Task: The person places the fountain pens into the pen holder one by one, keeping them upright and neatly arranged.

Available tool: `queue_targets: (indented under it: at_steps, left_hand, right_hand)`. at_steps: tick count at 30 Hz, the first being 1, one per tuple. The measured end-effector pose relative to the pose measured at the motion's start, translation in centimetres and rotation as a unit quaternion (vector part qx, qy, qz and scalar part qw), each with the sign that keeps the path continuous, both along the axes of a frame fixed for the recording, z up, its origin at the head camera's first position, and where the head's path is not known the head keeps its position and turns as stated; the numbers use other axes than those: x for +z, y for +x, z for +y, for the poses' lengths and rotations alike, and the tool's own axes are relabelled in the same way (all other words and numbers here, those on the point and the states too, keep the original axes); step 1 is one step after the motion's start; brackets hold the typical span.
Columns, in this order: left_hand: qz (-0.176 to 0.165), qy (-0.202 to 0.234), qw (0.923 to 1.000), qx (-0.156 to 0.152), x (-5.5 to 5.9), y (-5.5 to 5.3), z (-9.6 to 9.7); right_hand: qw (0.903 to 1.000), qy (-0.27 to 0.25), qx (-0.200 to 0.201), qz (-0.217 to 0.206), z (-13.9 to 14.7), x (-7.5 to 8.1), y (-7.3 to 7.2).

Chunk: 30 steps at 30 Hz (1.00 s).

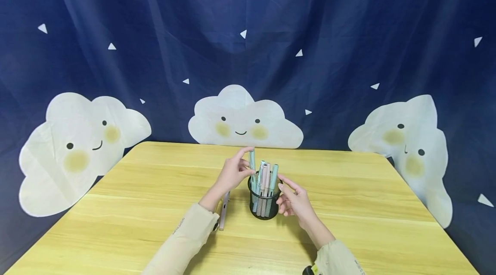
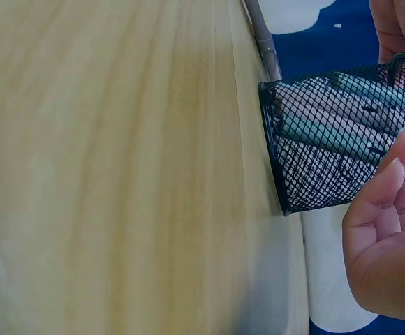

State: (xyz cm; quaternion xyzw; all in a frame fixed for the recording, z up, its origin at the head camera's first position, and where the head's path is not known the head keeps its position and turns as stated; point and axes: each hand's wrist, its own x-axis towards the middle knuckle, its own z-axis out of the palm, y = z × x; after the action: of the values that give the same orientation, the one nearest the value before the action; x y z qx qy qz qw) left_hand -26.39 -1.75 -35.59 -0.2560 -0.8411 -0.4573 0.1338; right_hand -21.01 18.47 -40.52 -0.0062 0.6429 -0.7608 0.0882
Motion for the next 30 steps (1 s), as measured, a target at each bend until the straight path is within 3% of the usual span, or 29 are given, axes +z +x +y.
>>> queue_targets:
  at_steps: [30]
  left_hand:
    - [-0.008,-0.014,0.9998,0.007,-0.13,0.04,0.21]
  right_hand:
    - [1.0000,0.000,-0.001,0.001,0.01,0.06,0.01]
